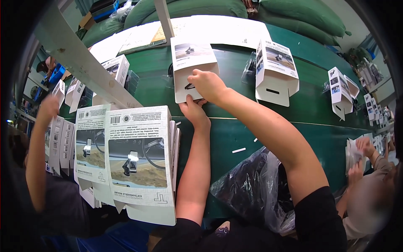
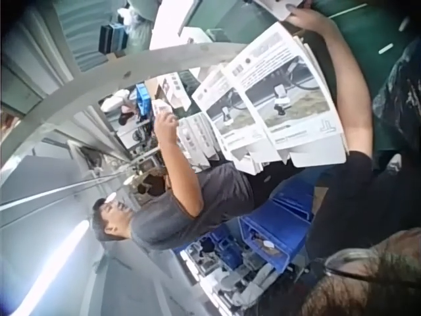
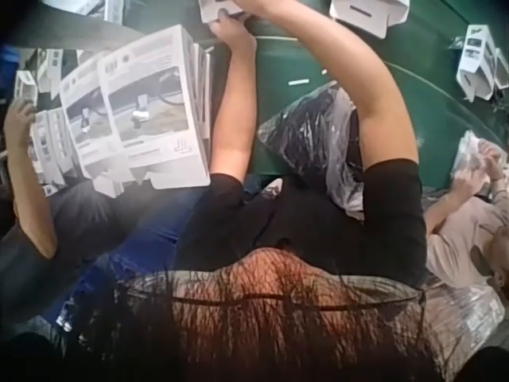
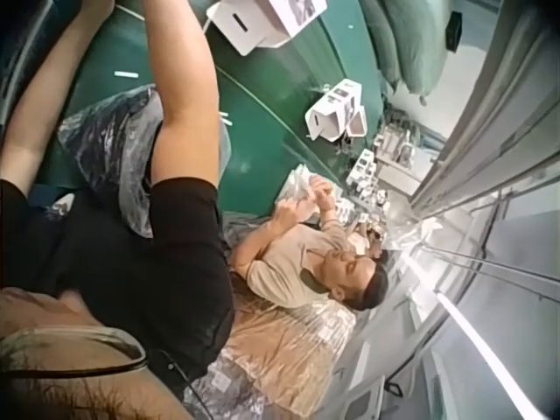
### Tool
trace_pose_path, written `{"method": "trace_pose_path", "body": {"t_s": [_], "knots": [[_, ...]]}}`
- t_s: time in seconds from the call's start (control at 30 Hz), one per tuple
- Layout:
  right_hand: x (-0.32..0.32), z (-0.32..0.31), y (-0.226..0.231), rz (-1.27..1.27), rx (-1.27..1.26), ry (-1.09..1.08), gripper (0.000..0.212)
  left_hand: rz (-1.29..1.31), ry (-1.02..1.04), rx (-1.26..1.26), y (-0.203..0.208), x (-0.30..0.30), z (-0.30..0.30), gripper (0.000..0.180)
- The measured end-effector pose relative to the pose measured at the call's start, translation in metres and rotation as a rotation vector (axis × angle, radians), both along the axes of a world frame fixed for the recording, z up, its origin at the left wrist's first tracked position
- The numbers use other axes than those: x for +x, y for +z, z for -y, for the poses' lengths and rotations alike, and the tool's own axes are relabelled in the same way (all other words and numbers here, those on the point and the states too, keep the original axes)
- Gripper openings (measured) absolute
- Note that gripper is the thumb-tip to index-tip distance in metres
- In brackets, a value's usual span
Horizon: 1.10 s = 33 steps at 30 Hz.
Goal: Packaging small black items into white boxes on an assembly line.
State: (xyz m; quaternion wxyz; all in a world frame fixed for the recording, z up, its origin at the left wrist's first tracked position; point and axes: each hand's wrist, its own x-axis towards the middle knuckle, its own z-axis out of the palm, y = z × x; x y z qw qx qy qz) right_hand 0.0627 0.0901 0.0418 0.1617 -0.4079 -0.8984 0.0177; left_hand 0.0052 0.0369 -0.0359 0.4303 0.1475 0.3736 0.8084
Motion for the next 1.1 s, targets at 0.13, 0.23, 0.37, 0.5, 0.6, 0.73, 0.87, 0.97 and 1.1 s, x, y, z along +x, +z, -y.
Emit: {"method": "trace_pose_path", "body": {"t_s": [0.13, 0.23, 0.37, 0.5, 0.6, 0.73, 0.87, 0.97, 1.1], "knots": [[0.016, 0.008, 0.006, 0.092, 0.029, -0.009, 0.012, 0.008, -0.008, 0.006, 0.004, 0.011, 0.005, 0.031], [0.044, 0.018, 0.013, 0.273, -0.007, 0.103, 0.012, -0.004, 0.003, -0.036, 0.007, 0.025, 0.011, 0.033], [0.098, 0.064, 0.076, 0.229, -0.212, 0.1, 0.009, 0.027, -0.046, -0.085, -0.001, 0.037, -0.001, 0.03], [0.199, 0.159, 0.131, 0.035, -0.415, 0.209, 0.009, 0.031, 0.059, -0.18, -0.024, 0.043, -0.002, 0.024], [0.267, 0.209, 0.104, 0.41, -0.696, 0.132, 0.008, -0.057, 0.214, -0.176, -0.012, 0.047, -0.008, 0.026], [0.317, 0.272, 0.03, 0.483, -0.439, 0.072, 0.014, -0.148, 0.284, -0.148, 0.003, 0.072, -0.01, 0.024], [0.343, 0.293, 0.045, 0.413, -0.279, 0.141, 0.015, -0.198, 0.318, -0.086, 0.033, 0.085, 0.006, 0.024], [0.362, 0.294, 0.075, 0.35, -0.261, 0.119, 0.014, -0.134, 0.287, -0.068, 0.046, 0.096, 0.011, 0.023], [0.381, 0.297, 0.122, -0.123, -0.58, 0.016, 0.011, -0.145, 0.299, -0.085, 0.057, 0.108, 0.018, 0.022]]}}
